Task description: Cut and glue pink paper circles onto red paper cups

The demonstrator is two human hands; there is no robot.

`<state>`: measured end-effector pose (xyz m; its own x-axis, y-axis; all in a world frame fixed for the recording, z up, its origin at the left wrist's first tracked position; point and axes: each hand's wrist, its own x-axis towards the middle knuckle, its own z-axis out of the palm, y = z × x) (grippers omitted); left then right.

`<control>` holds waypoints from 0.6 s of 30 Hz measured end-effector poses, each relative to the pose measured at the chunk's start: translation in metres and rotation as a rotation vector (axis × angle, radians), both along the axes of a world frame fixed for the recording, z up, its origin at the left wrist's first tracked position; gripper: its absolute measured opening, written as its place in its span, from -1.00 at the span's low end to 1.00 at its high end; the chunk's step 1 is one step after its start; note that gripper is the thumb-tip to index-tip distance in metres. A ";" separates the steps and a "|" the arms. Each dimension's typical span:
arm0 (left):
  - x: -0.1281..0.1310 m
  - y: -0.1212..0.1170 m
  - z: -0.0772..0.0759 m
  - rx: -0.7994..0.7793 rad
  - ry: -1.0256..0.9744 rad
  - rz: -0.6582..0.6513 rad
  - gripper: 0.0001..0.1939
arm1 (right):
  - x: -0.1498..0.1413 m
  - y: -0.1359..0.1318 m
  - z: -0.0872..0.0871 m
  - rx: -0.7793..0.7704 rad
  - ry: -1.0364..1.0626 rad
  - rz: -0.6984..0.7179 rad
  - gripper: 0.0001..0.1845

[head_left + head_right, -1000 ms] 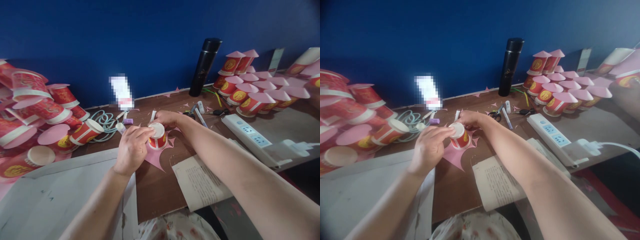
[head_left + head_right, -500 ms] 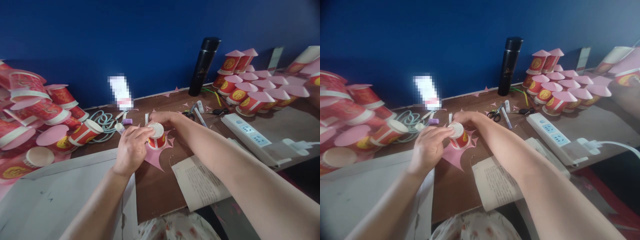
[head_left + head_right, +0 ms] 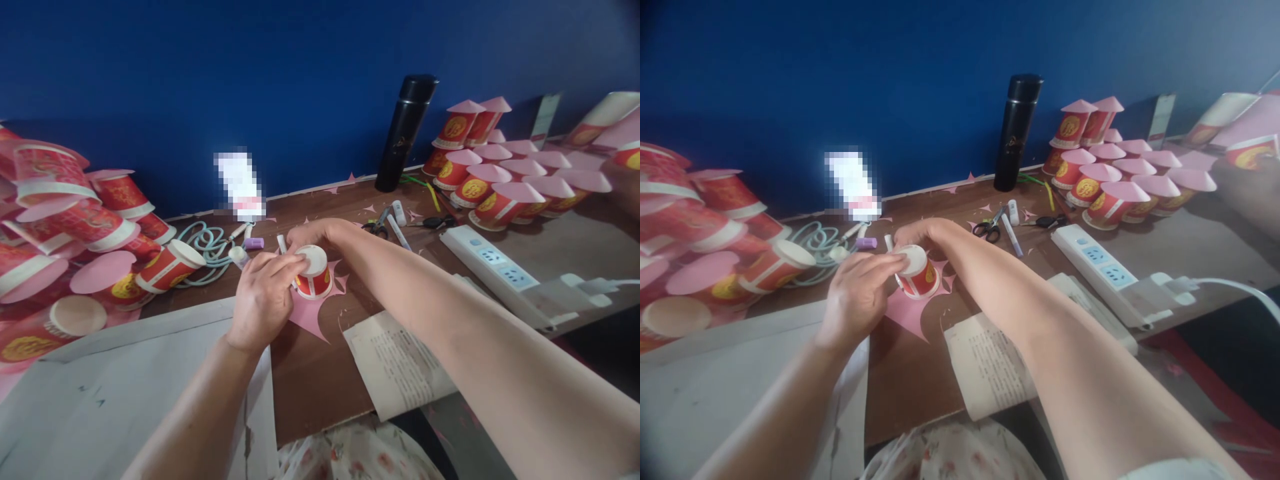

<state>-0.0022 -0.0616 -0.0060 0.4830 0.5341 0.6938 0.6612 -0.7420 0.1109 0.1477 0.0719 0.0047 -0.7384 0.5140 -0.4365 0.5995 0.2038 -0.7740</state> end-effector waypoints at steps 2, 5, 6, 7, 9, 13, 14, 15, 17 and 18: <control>0.000 0.000 0.000 -0.002 0.006 0.001 -0.67 | -0.003 0.003 -0.002 -0.027 0.010 0.020 -0.89; 0.001 0.001 0.000 0.005 0.011 0.001 -0.67 | -0.005 0.005 -0.005 -0.059 0.026 0.027 -0.90; 0.001 0.001 0.000 0.007 0.010 0.001 -0.67 | -0.005 0.004 -0.005 -0.067 0.036 0.020 -0.90; 0.001 0.001 0.000 0.006 0.008 0.002 -0.67 | -0.004 0.003 -0.004 -0.072 0.050 0.008 -0.89; 0.002 0.001 0.000 0.003 0.002 0.006 -0.66 | -0.001 -0.001 -0.002 -0.076 0.096 -0.035 -0.86; 0.001 0.001 0.000 -0.005 -0.006 0.013 -0.65 | 0.014 -0.012 0.008 -0.048 0.257 -0.189 -0.83; 0.001 0.001 0.000 -0.006 -0.008 0.014 -0.65 | 0.020 -0.016 0.011 -0.026 0.302 -0.242 -0.81; 0.001 0.001 0.000 -0.008 -0.009 0.015 -0.65 | 0.025 -0.021 0.013 0.010 0.359 -0.318 -0.79; 0.001 0.001 0.000 -0.014 -0.016 0.008 -0.66 | 0.037 -0.036 0.016 0.209 0.538 -0.655 -0.79; 0.001 0.001 0.000 -0.018 -0.023 0.004 -0.68 | 0.042 -0.047 0.017 0.337 0.566 -0.804 -0.75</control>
